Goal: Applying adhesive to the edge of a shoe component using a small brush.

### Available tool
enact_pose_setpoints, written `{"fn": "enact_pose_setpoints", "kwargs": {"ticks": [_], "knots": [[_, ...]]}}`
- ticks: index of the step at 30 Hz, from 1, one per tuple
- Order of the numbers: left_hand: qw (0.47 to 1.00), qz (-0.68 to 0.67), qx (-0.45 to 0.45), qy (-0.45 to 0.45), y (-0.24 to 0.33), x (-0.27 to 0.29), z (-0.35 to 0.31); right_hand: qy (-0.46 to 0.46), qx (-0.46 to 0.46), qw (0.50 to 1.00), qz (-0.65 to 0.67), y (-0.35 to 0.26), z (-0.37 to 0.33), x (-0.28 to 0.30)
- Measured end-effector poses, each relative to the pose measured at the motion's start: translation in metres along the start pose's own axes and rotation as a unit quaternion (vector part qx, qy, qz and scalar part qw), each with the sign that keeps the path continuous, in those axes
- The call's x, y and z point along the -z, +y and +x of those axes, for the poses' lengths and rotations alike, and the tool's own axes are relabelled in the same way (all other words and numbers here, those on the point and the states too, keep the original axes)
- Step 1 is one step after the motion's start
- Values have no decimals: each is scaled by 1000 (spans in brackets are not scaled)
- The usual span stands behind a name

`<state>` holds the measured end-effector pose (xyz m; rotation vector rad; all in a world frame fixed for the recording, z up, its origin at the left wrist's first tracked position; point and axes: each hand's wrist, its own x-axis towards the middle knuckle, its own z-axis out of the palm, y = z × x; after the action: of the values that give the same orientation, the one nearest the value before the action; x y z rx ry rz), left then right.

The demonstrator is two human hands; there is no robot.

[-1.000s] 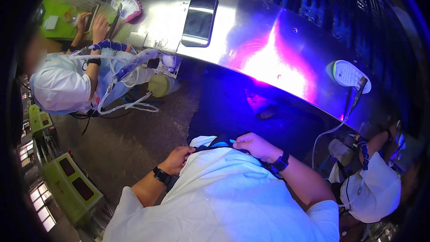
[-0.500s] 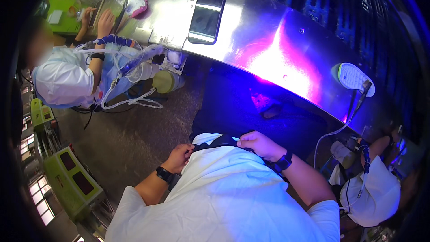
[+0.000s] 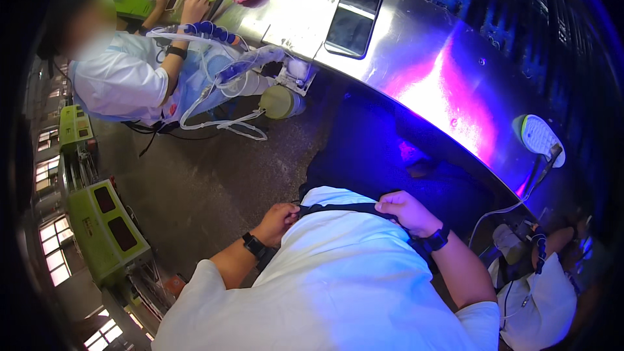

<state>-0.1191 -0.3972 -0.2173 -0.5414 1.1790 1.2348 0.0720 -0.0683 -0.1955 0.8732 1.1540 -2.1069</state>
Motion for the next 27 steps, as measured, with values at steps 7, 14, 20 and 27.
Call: {"fn": "enact_pose_setpoints", "kwargs": {"ticks": [7,14,20,27], "knots": [[983,31,106,-149,7,8,38,6,21,999,-39,-6,3,20],[967,193,165,-36,15,-42,45,13,44,999,-18,11,-6,48],[981,168,66,-69,13,-62,39,18,-14,1000,-9,16,-16,75],[981,135,131,-40,-4,-63,43,72,64,989,-114,40,-28,101]]}}
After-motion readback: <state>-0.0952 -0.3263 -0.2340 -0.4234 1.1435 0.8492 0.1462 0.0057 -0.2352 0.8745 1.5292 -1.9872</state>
